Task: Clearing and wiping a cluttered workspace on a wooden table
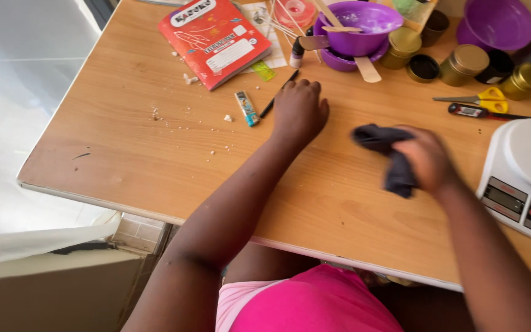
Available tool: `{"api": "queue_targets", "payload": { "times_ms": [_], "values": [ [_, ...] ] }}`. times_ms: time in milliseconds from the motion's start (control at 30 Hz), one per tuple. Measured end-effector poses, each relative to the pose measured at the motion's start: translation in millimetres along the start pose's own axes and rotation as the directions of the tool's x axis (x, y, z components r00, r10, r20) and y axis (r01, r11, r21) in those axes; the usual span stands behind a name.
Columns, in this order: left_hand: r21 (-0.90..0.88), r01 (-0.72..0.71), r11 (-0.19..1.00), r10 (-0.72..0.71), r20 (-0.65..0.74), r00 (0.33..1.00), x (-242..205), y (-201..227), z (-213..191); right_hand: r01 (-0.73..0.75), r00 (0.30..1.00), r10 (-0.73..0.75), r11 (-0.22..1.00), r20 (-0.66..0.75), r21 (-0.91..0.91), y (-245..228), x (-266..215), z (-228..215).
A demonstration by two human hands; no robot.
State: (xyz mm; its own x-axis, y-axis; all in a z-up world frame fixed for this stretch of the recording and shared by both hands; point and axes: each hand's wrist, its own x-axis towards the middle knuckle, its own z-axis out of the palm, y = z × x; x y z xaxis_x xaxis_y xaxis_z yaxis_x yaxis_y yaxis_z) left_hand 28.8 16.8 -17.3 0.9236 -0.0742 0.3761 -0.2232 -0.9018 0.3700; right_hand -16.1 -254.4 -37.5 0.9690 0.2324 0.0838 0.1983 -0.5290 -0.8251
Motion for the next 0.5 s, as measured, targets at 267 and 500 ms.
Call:
{"api": "queue_targets", "payload": {
  "times_ms": [267, 500],
  "values": [
    [-0.014, -0.040, 0.999, 0.040, 0.006, 0.999, -4, 7, 9, -0.403, 0.904, 0.245, 0.763, -0.351, -0.505, -54, -112, -8],
    [-0.043, -0.054, 0.998, 0.055, 0.031, 0.998, -6, 10, 7, -0.035, 0.938, -0.086, 0.941, -0.336, -0.338, -45, -99, 71]
  ]
}}
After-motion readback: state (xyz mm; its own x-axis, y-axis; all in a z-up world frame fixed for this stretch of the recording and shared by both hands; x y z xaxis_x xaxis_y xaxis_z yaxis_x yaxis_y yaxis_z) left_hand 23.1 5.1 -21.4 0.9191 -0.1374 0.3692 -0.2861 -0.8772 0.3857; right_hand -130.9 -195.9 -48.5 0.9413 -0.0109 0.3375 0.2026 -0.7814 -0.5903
